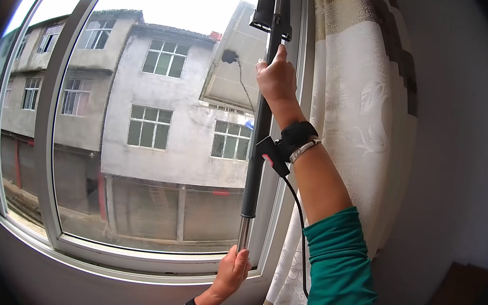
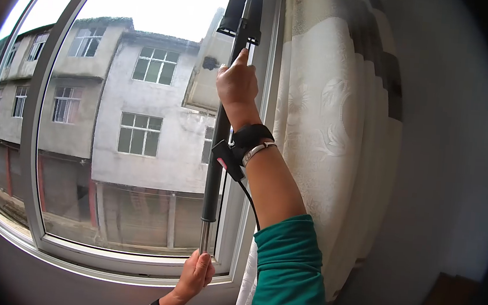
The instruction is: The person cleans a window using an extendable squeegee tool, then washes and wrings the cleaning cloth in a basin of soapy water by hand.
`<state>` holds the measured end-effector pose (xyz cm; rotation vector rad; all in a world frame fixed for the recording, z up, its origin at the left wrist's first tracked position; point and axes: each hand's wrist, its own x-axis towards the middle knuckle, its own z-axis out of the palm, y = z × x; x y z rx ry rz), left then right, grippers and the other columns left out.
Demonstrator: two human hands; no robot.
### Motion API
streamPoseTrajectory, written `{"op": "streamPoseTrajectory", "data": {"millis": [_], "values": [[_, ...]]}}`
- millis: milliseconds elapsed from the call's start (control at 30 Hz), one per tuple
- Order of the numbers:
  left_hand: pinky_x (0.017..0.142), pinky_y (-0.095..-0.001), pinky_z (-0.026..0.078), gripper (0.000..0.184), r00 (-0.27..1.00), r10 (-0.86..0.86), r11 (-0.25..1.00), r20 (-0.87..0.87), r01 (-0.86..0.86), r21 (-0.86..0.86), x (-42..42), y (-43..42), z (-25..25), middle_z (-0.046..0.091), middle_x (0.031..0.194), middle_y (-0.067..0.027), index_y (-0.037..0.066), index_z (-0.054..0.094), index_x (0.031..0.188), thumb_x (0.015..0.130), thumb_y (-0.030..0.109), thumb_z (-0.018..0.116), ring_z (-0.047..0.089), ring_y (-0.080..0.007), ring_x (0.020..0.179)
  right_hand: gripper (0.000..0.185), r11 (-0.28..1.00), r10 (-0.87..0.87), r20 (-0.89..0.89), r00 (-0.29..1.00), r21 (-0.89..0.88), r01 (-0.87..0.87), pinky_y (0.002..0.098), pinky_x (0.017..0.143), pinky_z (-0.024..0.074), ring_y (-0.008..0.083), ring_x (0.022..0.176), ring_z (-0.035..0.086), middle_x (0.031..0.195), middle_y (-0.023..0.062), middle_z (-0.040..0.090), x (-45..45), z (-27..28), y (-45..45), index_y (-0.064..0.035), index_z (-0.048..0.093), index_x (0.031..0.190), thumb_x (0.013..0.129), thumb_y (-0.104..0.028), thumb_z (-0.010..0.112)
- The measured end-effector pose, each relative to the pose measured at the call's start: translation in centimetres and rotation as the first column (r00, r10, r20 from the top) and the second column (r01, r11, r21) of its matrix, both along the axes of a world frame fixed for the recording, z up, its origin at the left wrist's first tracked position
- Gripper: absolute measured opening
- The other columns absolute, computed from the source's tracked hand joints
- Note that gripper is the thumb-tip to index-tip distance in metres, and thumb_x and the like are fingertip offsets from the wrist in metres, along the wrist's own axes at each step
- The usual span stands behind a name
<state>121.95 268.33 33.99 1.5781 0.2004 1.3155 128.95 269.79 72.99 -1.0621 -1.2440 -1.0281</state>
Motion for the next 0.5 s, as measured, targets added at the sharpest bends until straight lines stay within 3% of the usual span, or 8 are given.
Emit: {"op": "streamPoseTrajectory", "data": {"millis": [133, 233, 300, 367, 400, 500], "values": [[0.04, -0.0234, 0.033, 0.041, 1.0, 0.02, 0.999, -0.02, -0.019, 0.044, -0.4, 1.6, -0.6, 0.043, 0.052, 0.0005, 0.007, 0.039, 0.079, 0.095, 0.044, 0.04, 0.041, -0.0068, 0.043, 0.064, 0.999, -0.027, -0.028, 0.999, 0.02, 0.028, 0.0425, 0.068, 0.0531, 0.0404, 0.081, 0.062, 0.097, 0.0315, 0.055, -0.6, 0.0, 0.1, 0.0052, 0.023, 0.136, 0.085, -0.022, 0.053], [0.04, -0.0246, 0.034, 0.042, 0.983, 0.175, 0.975, -0.053, -0.166, 0.146, -0.3, 2.1, -1.4, 0.045, 0.052, -0.0003, 0.006, 0.039, 0.078, 0.094, 0.045, 0.041, 0.043, -0.0076, 0.044, 0.063, 0.996, -0.073, -0.096, 0.993, 0.052, 0.079, 0.0415, 0.069, 0.0533, 0.0396, 0.082, 0.062, 0.098, 0.0311, 0.054, 0.0, -1.4, 1.0, 0.0063, 0.02, 0.137, 0.088, -0.022, 0.049], [0.04, -0.0253, 0.034, 0.043, 0.991, 0.117, 0.988, -0.062, -0.11, 0.109, -0.1, 1.9, -1.3, 0.046, 0.052, -0.0011, 0.006, 0.039, 0.078, 0.094, 0.045, 0.041, 0.044, -0.0084, 0.044, 0.062, 0.996, -0.068, -0.078, 0.995, 0.048, 0.072, 0.0417, 0.068, 0.0531, 0.0398, 0.082, 0.061, 0.099, 0.0311, 0.054, 0.9, -1.1, 1.8, 0.006, 0.02, 0.137, 0.089, -0.022, 0.048], [0.036, -0.0208, 0.029, 0.043, 0.998, -0.056, 0.998, 0.016, 0.055, 0.019, 0.4, 1.8, -1.1, 0.04, 0.052, 0.0018, 0.008, 0.037, 0.077, 0.094, 0.047, 0.039, 0.036, -0.0047, 0.041, 0.061, 0.996, -0.092, -0.071, 0.993, 0.014, 0.093, 0.0424, 0.067, 0.0528, 0.0407, 0.083, 0.061, 0.099, 0.0312, 0.054, 0.6, -0.8, 2.7, 0.0057, 0.021, 0.137, 0.089, -0.022, 0.047], [0.041, -0.0262, 0.034, 0.042, 0.998, 0.014, 1.0, -0.053, -0.013, 0.026, -0.1, 2.2, -0.8, 0.046, 0.052, -0.002, 0.006, 0.04, 0.078, 0.094, 0.044, 0.042, 0.044, -0.0091, 0.044, 0.06, 0.996, -0.062, -0.055, 0.997, 0.055, 0.065, 0.0428, 0.067, 0.0522, 0.0414, 0.081, 0.061, 0.095, 0.0324, 0.056, 0.7, -0.4, 2.9, 0.0087, 0.02, 0.136, 0.09, -0.021, 0.045], [0.042, -0.0267, 0.035, 0.041, 0.99, 0.118, 0.989, -0.082, -0.11, 0.098, -1.5, 3.4, 0.2, 0.046, 0.052, -0.003, 0.005, 0.04, 0.079, 0.094, 0.044, 0.043, 0.044, -0.0105, 0.044, 0.06, 0.999, 0.036, -0.053, 0.998, 0.031, -0.035, 0.0431, 0.066, 0.0521, 0.0411, 0.076, 0.062, 0.087, 0.0319, 0.059, 1.5, 0.7, 3.1, 0.0125, 0.02, 0.134, 0.09, -0.02, 0.045]]}}
